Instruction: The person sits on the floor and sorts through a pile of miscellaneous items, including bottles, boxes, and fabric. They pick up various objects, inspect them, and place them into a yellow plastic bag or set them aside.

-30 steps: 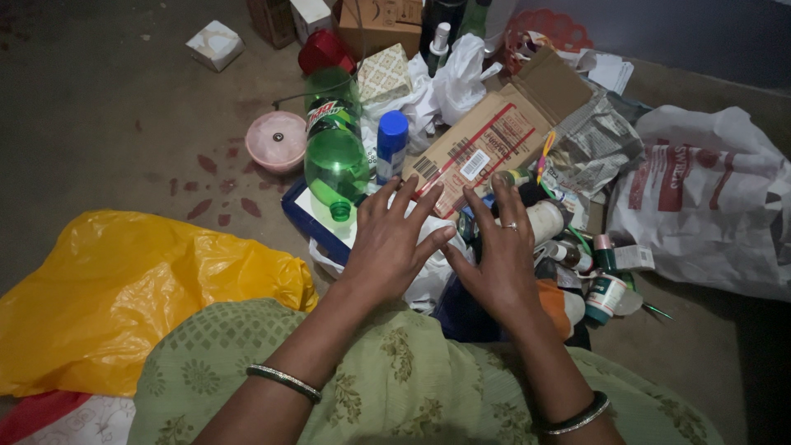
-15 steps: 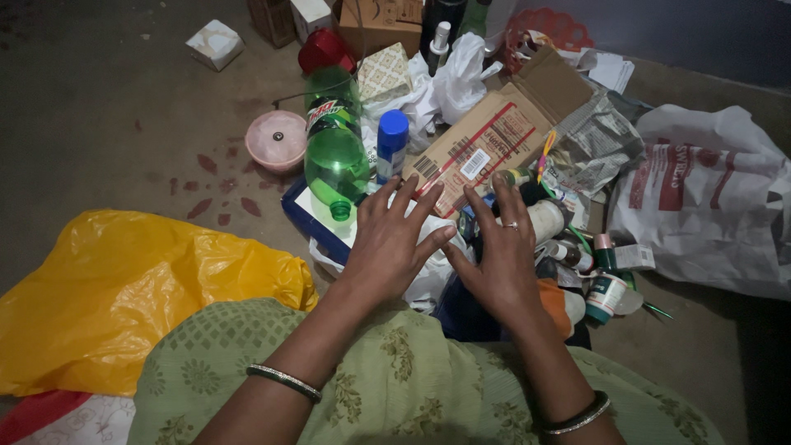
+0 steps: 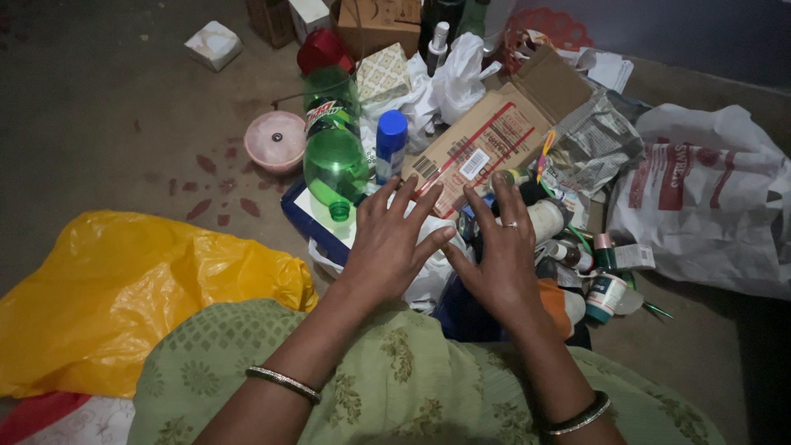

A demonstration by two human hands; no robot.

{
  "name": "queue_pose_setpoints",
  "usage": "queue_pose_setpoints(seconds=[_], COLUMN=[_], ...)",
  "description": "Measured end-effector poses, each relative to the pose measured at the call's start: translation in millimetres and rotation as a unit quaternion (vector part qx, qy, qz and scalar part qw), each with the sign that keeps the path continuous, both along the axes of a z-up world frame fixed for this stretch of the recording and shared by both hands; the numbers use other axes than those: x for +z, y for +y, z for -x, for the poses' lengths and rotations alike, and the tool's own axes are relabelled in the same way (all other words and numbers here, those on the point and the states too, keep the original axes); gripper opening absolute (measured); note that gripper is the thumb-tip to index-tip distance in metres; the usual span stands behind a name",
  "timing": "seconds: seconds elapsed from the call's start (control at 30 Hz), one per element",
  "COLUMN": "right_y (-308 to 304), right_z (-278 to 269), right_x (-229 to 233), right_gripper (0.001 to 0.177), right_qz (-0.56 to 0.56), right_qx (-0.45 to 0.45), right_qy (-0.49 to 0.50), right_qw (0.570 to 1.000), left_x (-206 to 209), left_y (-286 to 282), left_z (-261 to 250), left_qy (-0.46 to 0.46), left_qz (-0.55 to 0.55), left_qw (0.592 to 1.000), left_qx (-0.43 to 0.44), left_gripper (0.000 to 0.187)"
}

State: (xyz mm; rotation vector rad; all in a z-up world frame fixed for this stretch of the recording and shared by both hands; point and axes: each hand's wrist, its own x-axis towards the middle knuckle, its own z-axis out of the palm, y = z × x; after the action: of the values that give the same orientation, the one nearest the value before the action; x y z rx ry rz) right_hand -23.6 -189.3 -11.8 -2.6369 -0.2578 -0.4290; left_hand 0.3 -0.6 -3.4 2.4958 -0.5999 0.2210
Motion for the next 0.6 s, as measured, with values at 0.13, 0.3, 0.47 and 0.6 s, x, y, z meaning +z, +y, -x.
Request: queue_pose_setpoints(seconds=[0.13, 0.3, 0.47, 0.6], right_y=[-0.4, 0.1, 1.3, 0.5], right_z=[-0.2, 0.2, -0.3, -0.3], right_x=[1.5, 3.1, 3.6, 3.5], right_gripper=[0.080, 0.079, 0.080, 0.079], right_qz=[0.006, 0.001, 0.002, 0.004], right_qx=[-0.002, 0.000, -0.003, 0.000], right_qy=[0.009, -0.001, 0.004, -0.002], right_qw=[1.000, 1.000, 1.000, 1.000], left_x=[1.0, 1.6, 0.3, -1.5], left_y=[-0.3, 0.1, 0.7, 0.3], left_z=[0.0, 0.9, 0.5, 0.1], left_qy=[0.010, 0.008, 0.003, 0.003], left_qz=[0.003, 0.006, 0.005, 0.002], left_qw=[1.000, 1.000, 1.000, 1.000], left_qx=[-0.003, -0.004, -0.005, -0.002], left_gripper=[0.066, 0.065, 0.065, 0.065])
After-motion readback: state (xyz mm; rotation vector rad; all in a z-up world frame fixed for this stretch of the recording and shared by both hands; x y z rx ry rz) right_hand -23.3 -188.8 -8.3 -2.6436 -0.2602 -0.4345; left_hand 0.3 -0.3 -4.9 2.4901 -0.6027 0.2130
